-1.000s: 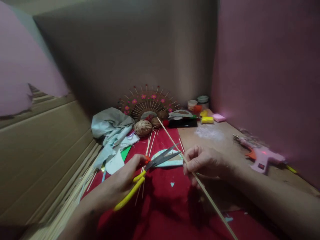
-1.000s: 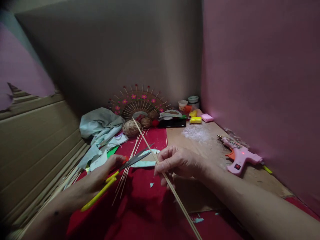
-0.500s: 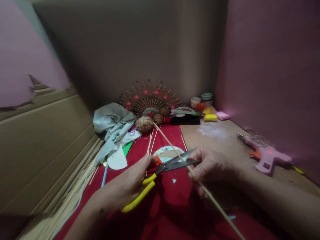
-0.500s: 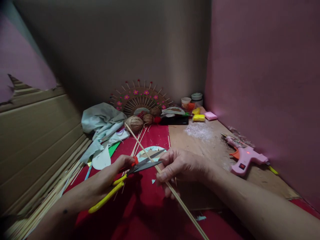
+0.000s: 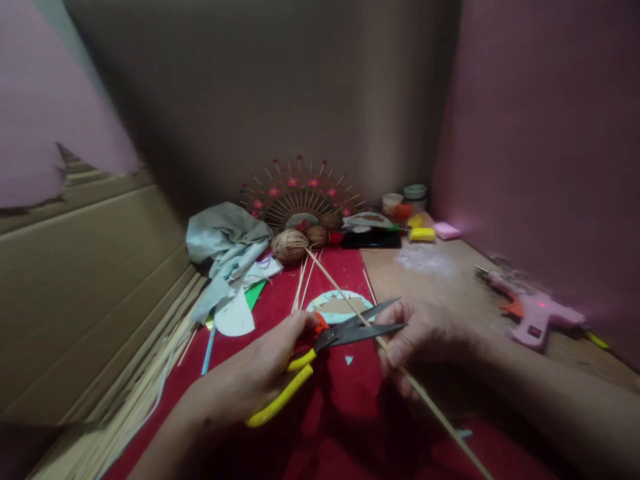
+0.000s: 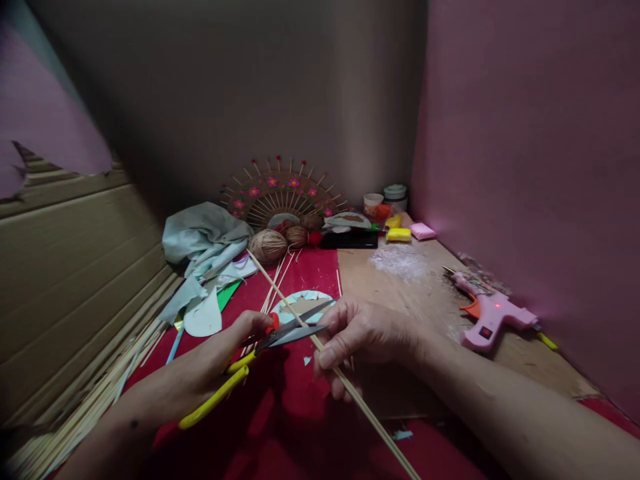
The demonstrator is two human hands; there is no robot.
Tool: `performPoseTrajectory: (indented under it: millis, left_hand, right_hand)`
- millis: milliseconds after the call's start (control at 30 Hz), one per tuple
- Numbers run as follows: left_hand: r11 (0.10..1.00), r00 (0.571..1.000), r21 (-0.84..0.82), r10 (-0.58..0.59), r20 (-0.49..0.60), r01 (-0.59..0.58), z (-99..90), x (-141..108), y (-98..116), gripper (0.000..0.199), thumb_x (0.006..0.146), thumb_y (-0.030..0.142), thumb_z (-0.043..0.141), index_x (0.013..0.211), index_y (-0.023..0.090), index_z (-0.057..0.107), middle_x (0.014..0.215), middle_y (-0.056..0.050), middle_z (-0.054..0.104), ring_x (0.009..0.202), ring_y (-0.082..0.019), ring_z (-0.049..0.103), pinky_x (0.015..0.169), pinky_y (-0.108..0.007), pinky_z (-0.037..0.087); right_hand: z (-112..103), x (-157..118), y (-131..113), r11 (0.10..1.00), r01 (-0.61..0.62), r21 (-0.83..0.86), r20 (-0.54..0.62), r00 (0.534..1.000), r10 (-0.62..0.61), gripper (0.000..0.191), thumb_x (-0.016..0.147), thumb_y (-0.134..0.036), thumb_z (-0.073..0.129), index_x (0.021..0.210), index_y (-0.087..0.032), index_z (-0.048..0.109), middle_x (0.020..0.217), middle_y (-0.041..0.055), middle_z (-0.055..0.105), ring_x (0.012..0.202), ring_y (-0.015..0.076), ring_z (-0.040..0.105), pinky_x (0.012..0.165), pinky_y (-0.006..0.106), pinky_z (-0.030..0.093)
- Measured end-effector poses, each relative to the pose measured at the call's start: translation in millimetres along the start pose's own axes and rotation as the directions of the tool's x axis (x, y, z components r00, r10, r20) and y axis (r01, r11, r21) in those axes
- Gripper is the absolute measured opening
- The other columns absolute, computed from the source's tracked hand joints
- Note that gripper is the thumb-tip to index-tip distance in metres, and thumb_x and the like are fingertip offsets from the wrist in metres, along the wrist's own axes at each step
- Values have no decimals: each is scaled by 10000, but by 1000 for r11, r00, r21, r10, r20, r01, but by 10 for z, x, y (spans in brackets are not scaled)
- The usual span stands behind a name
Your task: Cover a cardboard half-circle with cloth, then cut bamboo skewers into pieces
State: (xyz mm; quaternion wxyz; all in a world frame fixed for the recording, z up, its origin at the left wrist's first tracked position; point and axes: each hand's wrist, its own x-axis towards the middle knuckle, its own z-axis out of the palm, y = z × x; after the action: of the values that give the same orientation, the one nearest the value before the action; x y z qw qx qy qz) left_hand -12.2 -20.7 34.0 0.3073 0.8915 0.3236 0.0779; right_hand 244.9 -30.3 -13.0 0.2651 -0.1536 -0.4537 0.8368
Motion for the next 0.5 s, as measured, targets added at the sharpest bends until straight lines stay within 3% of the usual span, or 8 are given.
performPoseTrajectory:
  millis: [200,367,500]
  left_hand:
    - [999,999,12,-31,-5,31,35,17,13,193,930,345,422,1066,208,428,1015,-39,572,836,-158,522,718,-277,434]
    - [989,993,104,-107,42,102,46,14,120,207,919,377,413,1017,195,417,842,-20,582,673,-141,488,592,-259,377]
    - [974,989,168,-151,-3,149,66,-5,156,187,907,360,404,994,199,438,807,-18,574,664,-151,509,589,-254,364]
  right_hand:
    - [23,-5,-10,1000,-10,19,4,1000,10,87,696,-166,683,691,-86,650,499,28,662,369,112,596,371,157,474]
    - [20,16,-29,1000,23,15,5,1000,-23,108,692,-160,682,636,-86,626,496,39,664,354,111,588,367,156,470]
    - [-46,34,8,1000,8,0,7,1000,-8,126,690,-179,692,631,-88,628,508,45,672,344,104,579,354,148,459]
